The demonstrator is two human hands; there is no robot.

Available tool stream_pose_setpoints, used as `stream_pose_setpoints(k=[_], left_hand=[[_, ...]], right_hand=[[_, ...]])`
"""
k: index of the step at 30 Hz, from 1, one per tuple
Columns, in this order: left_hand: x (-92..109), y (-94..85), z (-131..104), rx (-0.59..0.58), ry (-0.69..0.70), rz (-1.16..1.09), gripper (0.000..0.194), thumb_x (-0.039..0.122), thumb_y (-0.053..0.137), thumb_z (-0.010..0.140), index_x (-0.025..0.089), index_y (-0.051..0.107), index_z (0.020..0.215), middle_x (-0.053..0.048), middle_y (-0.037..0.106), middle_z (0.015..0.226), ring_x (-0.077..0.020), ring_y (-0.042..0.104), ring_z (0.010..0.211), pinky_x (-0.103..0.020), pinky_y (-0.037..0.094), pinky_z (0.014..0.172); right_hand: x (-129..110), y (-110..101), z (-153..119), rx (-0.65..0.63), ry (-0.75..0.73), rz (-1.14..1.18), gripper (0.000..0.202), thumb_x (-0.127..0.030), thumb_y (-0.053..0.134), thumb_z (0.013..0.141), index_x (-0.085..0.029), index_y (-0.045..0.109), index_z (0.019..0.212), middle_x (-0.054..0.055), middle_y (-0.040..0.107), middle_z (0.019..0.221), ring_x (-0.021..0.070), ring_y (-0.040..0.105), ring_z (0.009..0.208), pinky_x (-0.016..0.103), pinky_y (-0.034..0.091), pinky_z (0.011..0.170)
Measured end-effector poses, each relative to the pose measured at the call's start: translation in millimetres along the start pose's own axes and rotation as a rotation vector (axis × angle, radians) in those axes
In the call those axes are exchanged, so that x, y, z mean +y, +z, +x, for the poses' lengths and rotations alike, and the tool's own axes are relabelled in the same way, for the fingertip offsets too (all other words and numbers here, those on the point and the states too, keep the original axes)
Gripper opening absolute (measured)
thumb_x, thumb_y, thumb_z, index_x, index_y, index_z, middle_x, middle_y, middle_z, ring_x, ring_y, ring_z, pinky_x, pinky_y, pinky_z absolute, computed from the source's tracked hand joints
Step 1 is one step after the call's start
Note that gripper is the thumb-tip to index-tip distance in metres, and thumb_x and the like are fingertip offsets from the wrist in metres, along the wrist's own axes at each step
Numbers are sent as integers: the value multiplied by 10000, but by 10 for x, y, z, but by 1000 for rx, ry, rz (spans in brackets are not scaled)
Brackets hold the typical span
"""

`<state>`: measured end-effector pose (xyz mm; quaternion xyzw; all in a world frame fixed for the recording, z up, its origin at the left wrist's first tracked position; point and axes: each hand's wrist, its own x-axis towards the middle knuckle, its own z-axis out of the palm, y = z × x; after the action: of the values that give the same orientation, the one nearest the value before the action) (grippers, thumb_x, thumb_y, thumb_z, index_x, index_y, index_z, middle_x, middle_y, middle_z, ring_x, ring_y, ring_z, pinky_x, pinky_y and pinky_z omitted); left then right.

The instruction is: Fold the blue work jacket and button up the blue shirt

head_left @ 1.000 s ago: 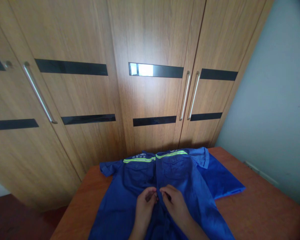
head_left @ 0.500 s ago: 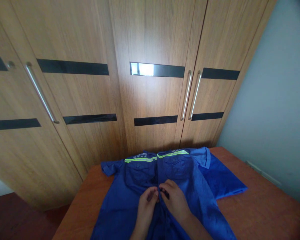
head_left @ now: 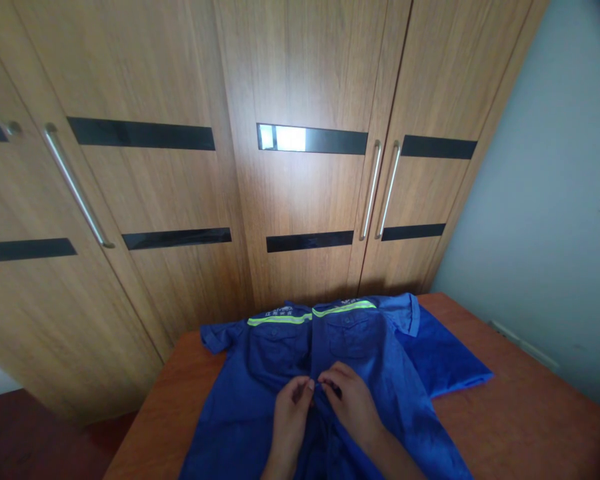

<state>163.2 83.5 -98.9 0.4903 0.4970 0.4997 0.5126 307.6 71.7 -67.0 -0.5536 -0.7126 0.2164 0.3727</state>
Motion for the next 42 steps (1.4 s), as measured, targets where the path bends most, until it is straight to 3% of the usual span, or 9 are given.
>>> stream_pose_setpoints(k=[13,20,36,42], left_hand=[[61,30,-24,91,44,-12,334,491,709,645,166,703,723,-45,701,702,-211,637,698,-282,496,678],[80,14,-18,76,56,-16,302,461,706,669,167,706,735,-43,705,710,-212,644,717,-277,501,686],[97,-2,-20,97,67,-30,341,493,716,653,167,711,756,-57,729,737,-229,670,748,-294,519,713],[103,30,-44,81,78,-36,303,461,705,676,173,695,770,-49,721,739,-220,663,742,-286,519,698]], right_hand=[[-66,0,-22,7,-26,-116,243,-114,482,847,-239,690,845,36,652,865,191,583,860,285,433,791],[-20,-15,-34,23,-13,-102,230,-148,481,862,-238,688,905,51,655,909,205,589,880,300,437,808],[-25,45,39,12,-11,-82,253,-130,444,875,-231,674,846,40,637,863,192,576,849,279,427,796],[80,112,52,-29,19,-46,279,-92,415,850,-203,667,802,55,639,850,187,591,838,271,433,778]])
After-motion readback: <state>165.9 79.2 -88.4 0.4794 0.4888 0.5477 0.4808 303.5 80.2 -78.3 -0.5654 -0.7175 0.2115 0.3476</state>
